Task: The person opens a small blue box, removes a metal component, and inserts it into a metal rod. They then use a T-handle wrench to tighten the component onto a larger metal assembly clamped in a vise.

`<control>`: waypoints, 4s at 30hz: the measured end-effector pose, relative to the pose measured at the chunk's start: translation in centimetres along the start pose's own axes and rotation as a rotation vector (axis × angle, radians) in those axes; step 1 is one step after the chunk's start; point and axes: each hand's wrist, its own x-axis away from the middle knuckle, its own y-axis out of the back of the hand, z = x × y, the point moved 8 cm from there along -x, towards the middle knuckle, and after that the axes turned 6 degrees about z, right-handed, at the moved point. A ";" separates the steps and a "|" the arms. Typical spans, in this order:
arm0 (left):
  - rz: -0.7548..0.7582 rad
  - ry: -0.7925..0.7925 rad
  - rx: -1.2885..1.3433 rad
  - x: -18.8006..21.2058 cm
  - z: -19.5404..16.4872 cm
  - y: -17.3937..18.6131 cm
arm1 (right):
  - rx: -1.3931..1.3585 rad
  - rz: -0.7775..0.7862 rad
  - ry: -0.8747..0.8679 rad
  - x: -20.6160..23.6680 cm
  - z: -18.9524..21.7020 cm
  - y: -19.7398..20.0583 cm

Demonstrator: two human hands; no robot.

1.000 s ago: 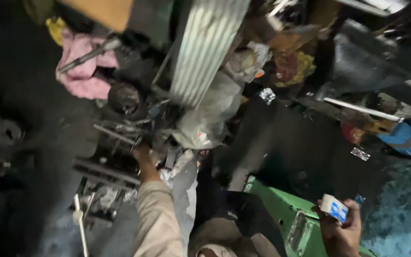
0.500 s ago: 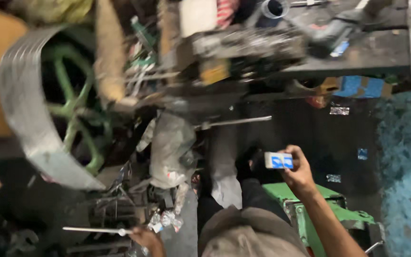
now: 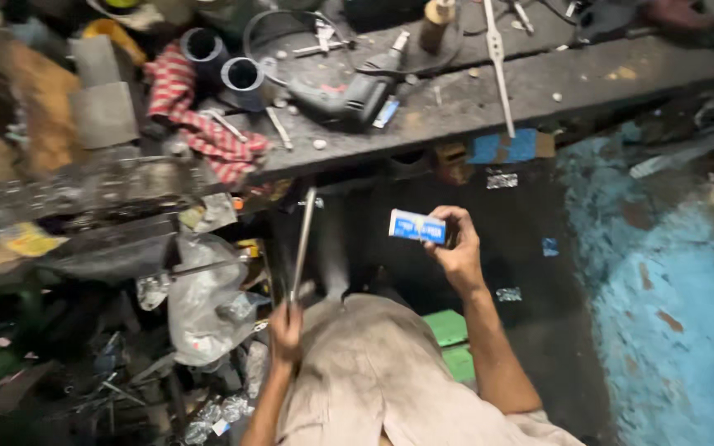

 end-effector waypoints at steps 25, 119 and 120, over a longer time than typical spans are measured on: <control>-0.020 -0.512 -0.620 -36.5 -36.4 -25.0 | 0.107 -0.331 0.014 -18.4 3.4 20.2; -0.341 -0.103 -0.359 -28.9 -23.9 -23.3 | 0.762 0.351 0.292 -28.8 -4.9 9.1; -0.332 -0.083 -0.360 -28.9 -23.7 -23.3 | 0.774 0.353 0.306 -28.7 -4.7 9.0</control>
